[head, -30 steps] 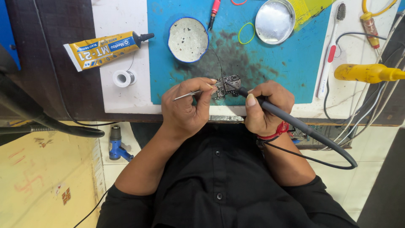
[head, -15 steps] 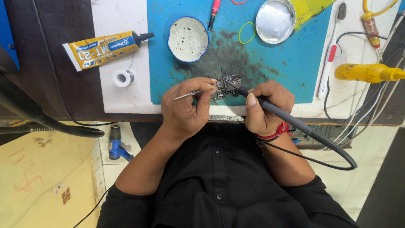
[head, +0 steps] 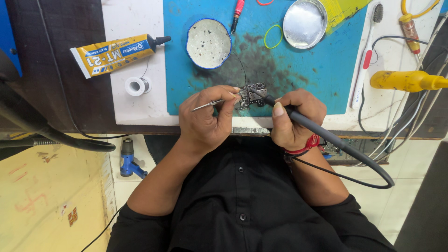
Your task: The person uses a soldering iron and tweezers to apply solder to a small circuit board. They repeatedly heat and feed solder to specific points on the board while holding it steady with tweezers.
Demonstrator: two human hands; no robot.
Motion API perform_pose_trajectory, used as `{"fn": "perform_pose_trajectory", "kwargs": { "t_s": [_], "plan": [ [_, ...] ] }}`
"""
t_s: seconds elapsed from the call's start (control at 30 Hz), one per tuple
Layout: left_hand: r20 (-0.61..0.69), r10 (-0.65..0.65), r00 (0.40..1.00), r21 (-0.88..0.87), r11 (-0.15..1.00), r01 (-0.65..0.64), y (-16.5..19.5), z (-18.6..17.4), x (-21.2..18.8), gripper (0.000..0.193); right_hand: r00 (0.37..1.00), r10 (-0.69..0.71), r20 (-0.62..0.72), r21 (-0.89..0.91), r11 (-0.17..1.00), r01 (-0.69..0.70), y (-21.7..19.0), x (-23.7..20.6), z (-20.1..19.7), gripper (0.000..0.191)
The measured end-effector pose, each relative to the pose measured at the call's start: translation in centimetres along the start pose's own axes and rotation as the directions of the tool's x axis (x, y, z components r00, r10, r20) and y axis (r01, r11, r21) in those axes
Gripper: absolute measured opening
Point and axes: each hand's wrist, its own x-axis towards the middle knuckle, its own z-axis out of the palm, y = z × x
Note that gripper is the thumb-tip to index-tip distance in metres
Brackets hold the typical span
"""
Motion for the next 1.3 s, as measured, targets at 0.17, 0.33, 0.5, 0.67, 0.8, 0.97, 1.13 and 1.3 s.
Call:
{"fn": "perform_pose_trajectory", "kwargs": {
  "t_s": [0.17, 0.33, 0.5, 0.67, 0.8, 0.97, 1.13, 1.3],
  "plan": [
    [0.003, -0.002, 1.0, -0.013, 1.0, 0.002, -0.01, 0.02, 0.05, 0.02, 1.0, 0.007, -0.002, -0.004, 1.0, -0.007, -0.04, 0.01, -0.13, 0.014],
    [0.001, -0.004, 1.0, -0.012, 1.0, 0.004, -0.05, 0.07, 0.05, 0.02, 1.0, 0.002, 0.018, -0.016, 1.0, -0.001, -0.06, -0.01, -0.17, 0.014],
    [0.003, -0.009, 1.0, -0.005, 1.0, 0.009, 0.0, 0.04, 0.04, 0.02, 1.0, 0.005, -0.006, -0.015, 1.0, -0.005, -0.05, 0.06, -0.13, 0.015],
    [-0.002, 0.002, 1.0, -0.016, 1.0, -0.002, 0.01, 0.08, 0.06, 0.02, 1.0, -0.006, 0.013, -0.021, 1.0, 0.006, -0.11, 0.09, -0.18, 0.015],
    [0.0, -0.001, 1.0, -0.007, 1.0, 0.001, -0.01, 0.06, 0.07, 0.02, 1.0, 0.0, -0.004, -0.021, 1.0, 0.0, -0.15, 0.11, -0.17, 0.015],
    [0.0, 0.001, 1.0, -0.015, 1.0, -0.001, -0.02, 0.02, 0.06, 0.02, 1.0, -0.006, 0.01, -0.011, 1.0, 0.006, -0.13, 0.14, -0.16, 0.015],
    [-0.003, -0.002, 1.0, -0.02, 1.0, 0.002, -0.03, 0.09, 0.01, 0.021, 1.0, 0.003, -0.019, 0.003, 1.0, -0.003, -0.1, 0.16, -0.04, 0.014],
    [-0.007, 0.004, 1.0, -0.018, 1.0, -0.004, -0.05, 0.07, 0.02, 0.02, 1.0, -0.016, 0.016, -0.029, 0.999, 0.016, -0.17, 0.14, -0.18, 0.014]
  ]
}}
